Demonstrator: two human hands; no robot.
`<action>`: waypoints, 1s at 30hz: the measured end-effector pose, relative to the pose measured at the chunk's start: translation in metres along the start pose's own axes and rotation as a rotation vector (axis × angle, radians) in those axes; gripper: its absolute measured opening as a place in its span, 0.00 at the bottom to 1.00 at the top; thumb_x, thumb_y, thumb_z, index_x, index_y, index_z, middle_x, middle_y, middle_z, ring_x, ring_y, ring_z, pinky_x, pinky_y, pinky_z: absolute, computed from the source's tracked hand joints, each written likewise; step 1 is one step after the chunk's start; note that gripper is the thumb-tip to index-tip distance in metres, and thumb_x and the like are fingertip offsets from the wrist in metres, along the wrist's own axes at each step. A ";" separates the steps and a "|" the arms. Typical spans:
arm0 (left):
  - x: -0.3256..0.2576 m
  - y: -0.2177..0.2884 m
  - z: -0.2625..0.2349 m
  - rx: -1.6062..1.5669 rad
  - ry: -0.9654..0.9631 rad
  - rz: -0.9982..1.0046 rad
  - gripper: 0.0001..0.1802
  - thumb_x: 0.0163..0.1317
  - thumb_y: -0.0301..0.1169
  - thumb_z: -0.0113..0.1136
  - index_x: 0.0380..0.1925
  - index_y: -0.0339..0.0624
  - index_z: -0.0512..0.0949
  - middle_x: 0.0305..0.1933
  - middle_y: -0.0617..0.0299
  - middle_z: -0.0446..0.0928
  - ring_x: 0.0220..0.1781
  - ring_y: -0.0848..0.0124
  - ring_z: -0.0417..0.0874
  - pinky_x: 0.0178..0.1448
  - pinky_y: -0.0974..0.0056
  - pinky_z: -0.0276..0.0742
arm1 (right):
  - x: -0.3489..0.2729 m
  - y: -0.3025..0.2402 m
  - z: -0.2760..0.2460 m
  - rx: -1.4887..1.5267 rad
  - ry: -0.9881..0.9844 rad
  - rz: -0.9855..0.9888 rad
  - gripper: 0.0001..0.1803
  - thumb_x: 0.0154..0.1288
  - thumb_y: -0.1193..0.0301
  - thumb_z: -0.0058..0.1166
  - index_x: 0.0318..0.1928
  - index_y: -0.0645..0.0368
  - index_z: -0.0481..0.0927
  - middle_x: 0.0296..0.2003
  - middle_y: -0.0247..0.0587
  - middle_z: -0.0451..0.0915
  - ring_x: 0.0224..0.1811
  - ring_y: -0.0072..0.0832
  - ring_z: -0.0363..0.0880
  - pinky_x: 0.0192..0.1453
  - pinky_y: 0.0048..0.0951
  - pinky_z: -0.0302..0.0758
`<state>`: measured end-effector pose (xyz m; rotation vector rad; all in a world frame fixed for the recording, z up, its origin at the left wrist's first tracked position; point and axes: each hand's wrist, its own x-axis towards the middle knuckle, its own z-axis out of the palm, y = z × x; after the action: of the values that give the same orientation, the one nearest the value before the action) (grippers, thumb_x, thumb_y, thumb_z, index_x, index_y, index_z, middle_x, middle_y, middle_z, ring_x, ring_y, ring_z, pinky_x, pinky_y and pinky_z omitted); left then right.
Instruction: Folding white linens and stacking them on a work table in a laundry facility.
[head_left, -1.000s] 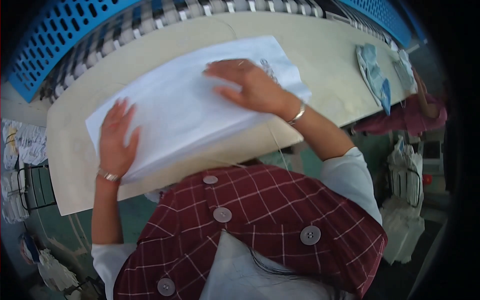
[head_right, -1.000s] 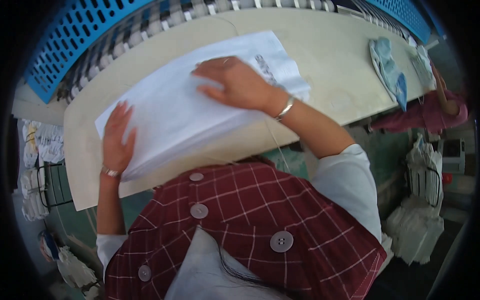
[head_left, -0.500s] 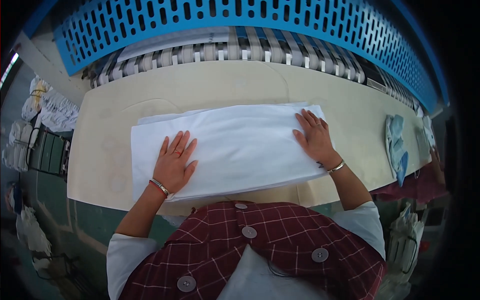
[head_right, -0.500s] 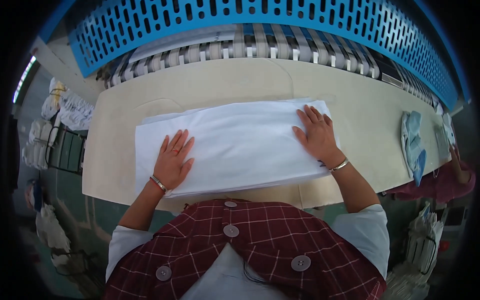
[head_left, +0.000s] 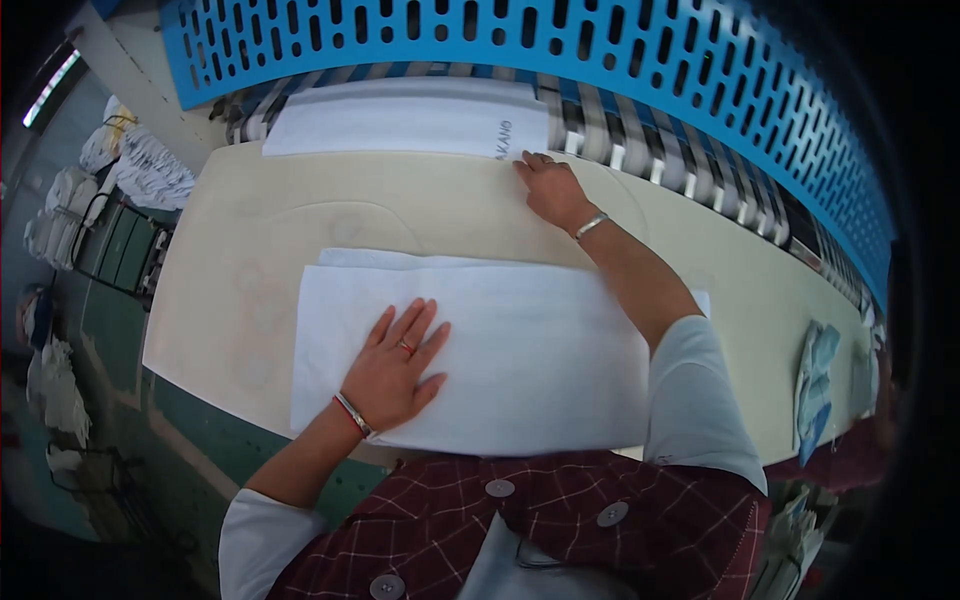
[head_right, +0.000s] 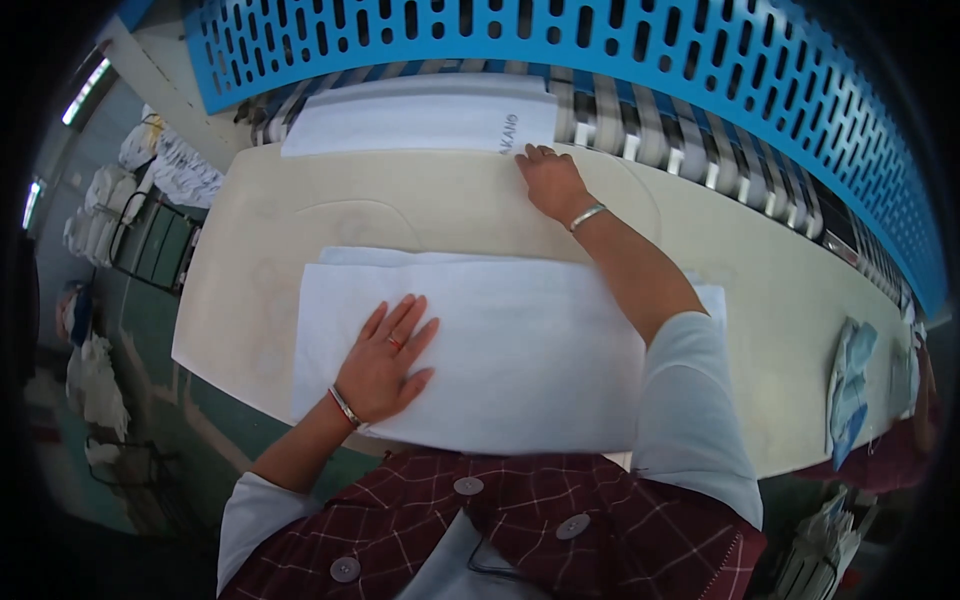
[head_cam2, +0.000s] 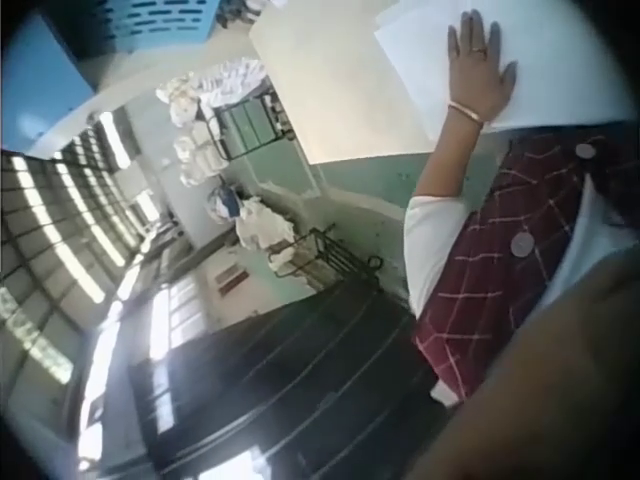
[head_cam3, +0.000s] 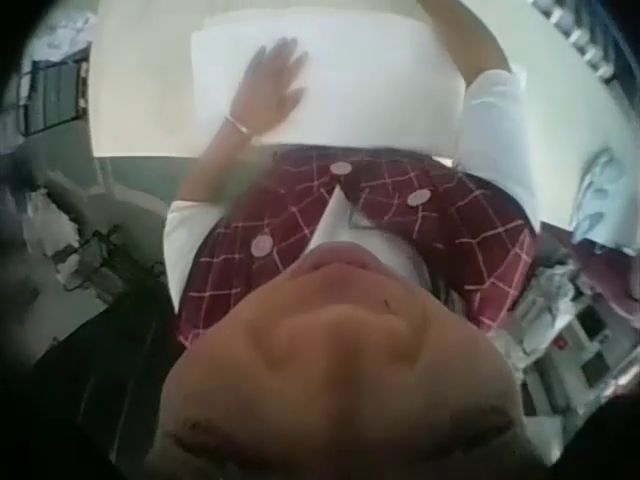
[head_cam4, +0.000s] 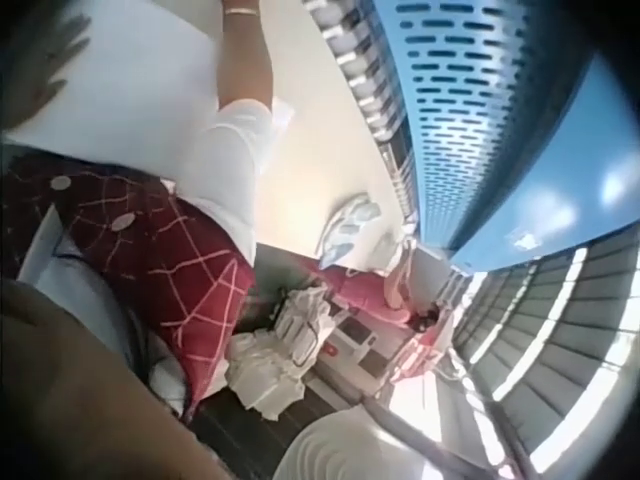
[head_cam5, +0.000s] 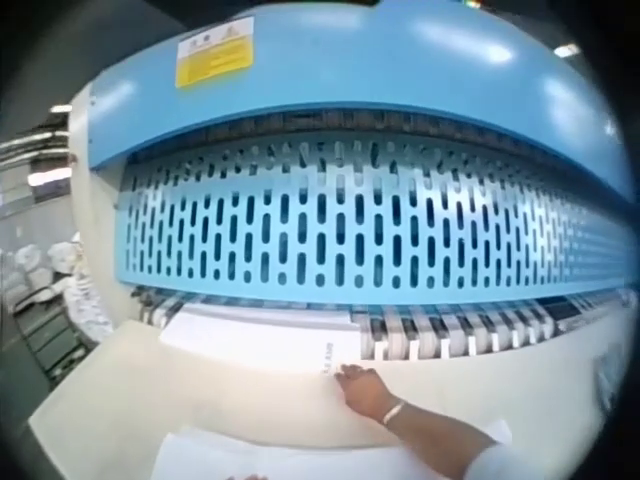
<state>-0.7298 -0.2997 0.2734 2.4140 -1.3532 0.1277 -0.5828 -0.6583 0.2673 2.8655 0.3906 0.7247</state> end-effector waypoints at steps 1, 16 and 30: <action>0.003 -0.001 -0.001 -0.017 -0.009 0.000 0.33 0.57 0.37 0.58 0.62 0.40 0.64 0.72 0.49 0.53 0.74 0.55 0.52 0.74 0.49 0.46 | 0.016 0.006 0.023 -0.095 0.076 0.005 0.12 0.55 0.75 0.51 0.41 0.61 0.80 0.47 0.46 0.78 0.50 0.40 0.77 0.51 0.36 0.76; 0.070 -0.048 -0.009 0.005 0.468 -0.116 0.41 0.49 0.29 0.65 0.65 0.42 0.60 0.66 0.52 0.64 0.67 0.55 0.63 0.69 0.50 0.59 | -0.039 -0.004 -0.166 0.124 0.248 -0.221 0.13 0.46 0.86 0.52 0.34 0.61 0.77 0.32 0.44 0.76 0.37 0.42 0.76 0.42 0.38 0.75; -0.012 0.050 -0.077 0.084 0.045 0.287 0.13 0.49 0.27 0.64 0.38 0.42 0.80 0.43 0.56 0.80 0.46 0.58 0.80 0.50 0.56 0.74 | -0.358 -0.026 -0.257 0.198 0.061 0.300 0.14 0.54 0.86 0.50 0.41 0.61 0.79 0.41 0.39 0.80 0.47 0.37 0.78 0.50 0.30 0.73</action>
<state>-0.7709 -0.2858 0.3558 2.2539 -1.6972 0.3170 -1.0171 -0.7140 0.3266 3.1353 0.0393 0.8682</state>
